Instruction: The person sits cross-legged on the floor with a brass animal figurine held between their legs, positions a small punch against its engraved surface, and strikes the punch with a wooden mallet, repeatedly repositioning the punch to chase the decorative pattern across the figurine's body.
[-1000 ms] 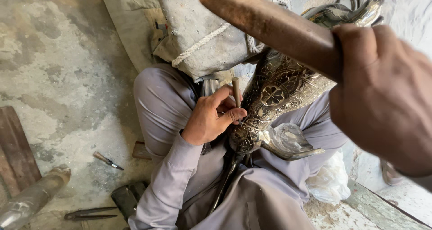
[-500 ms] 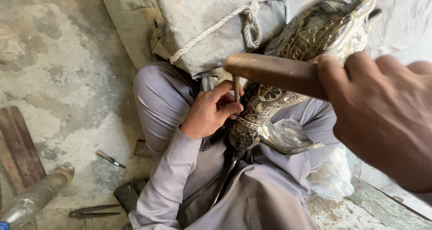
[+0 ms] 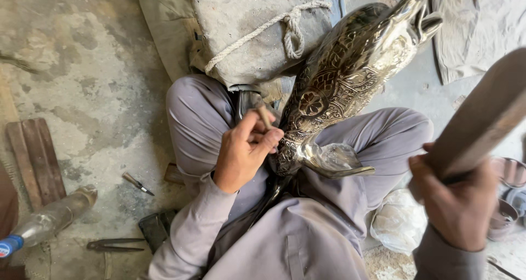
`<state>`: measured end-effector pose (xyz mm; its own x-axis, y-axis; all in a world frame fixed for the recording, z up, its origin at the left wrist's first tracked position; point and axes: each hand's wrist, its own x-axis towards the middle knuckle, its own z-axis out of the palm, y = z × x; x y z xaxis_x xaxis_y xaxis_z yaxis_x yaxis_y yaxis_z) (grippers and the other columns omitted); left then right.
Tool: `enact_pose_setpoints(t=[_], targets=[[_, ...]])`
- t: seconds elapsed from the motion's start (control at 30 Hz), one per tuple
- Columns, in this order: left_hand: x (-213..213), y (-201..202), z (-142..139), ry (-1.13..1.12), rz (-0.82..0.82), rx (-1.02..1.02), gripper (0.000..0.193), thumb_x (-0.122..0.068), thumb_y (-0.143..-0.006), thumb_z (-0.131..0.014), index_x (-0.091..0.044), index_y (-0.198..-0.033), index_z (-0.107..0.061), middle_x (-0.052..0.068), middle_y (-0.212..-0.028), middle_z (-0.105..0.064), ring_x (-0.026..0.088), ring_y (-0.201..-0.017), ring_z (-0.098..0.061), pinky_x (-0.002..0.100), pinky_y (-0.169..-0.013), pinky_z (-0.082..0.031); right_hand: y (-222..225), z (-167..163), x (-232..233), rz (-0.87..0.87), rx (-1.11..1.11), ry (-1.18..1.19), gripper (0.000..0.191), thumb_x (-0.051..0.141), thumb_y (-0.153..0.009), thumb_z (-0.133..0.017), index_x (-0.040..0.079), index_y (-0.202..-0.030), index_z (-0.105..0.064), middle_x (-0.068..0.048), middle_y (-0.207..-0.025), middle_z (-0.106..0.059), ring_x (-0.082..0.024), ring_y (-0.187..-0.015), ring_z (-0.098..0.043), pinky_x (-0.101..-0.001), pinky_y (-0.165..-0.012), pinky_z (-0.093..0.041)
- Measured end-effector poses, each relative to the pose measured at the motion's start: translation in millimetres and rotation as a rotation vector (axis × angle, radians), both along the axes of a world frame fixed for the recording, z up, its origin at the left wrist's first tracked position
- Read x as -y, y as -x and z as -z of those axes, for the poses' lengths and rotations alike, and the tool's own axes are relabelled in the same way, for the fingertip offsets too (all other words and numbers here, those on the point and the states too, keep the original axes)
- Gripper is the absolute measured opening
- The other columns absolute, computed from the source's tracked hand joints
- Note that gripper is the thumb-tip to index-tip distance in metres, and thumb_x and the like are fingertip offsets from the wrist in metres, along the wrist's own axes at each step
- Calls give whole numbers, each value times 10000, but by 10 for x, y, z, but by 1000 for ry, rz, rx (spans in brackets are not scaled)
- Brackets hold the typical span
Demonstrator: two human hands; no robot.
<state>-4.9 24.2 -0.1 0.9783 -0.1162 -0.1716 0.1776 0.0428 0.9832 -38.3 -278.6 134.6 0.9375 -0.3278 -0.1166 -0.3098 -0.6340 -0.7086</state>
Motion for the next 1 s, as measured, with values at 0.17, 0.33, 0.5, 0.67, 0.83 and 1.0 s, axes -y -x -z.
enact_pose_setpoints(t=[0.17,0.33,0.5,0.67,0.83,1.0], targets=[[207,-357,-97,-203,326,402,433,-287,-942,-756,-86,-1278,-571,121,-911,-752,260,-824,-782,387,-684,-589,282,328,209,1,-44,13,426,16,-819,-762,-27,-1222,-630,-110,-1143,-738,-146,-1020,-702,-302,-884,-545],[375,-598,-112,-310,601,540,499,-308,-901,-768,-122,-1322,-574,170,-982,-737,402,-891,-717,485,-713,-559,482,492,335,94,-57,69,382,34,-859,-757,-25,-1211,-622,-109,-1067,-755,-182,-941,-705,-318,-852,-551],[455,-656,-135,-431,744,549,501,-270,-873,-773,-133,-1311,-574,133,-963,-750,399,-873,-710,520,-665,-532,436,531,344,-7,-10,211,486,8,-828,-741,-5,-1301,-631,-117,-1077,-751,-186,-983,-724,-331,-885,-547],[498,-713,-155,-512,837,479,512,-237,-870,-782,-132,-1314,-552,131,-903,-742,393,-827,-714,530,-633,-519,339,532,276,45,-53,-36,395,64,-837,-751,14,-1201,-604,-126,-1023,-745,-225,-897,-715,-351,-796,-559],[475,-707,-159,-447,825,493,509,-198,-857,-780,-154,-1304,-542,121,-893,-749,380,-830,-729,521,-624,-534,300,564,198,-163,6,382,428,56,-827,-674,34,-1253,-639,-205,-957,-702,-353,-807,-690,-443,-738,-529],[468,-723,-163,-484,845,483,494,-248,-862,-809,-135,-1258,-536,143,-873,-745,399,-853,-717,533,-647,-535,304,607,157,-153,-62,328,380,57,-806,-666,43,-1186,-645,-195,-897,-699,-360,-811,-697,-440,-738,-531]])
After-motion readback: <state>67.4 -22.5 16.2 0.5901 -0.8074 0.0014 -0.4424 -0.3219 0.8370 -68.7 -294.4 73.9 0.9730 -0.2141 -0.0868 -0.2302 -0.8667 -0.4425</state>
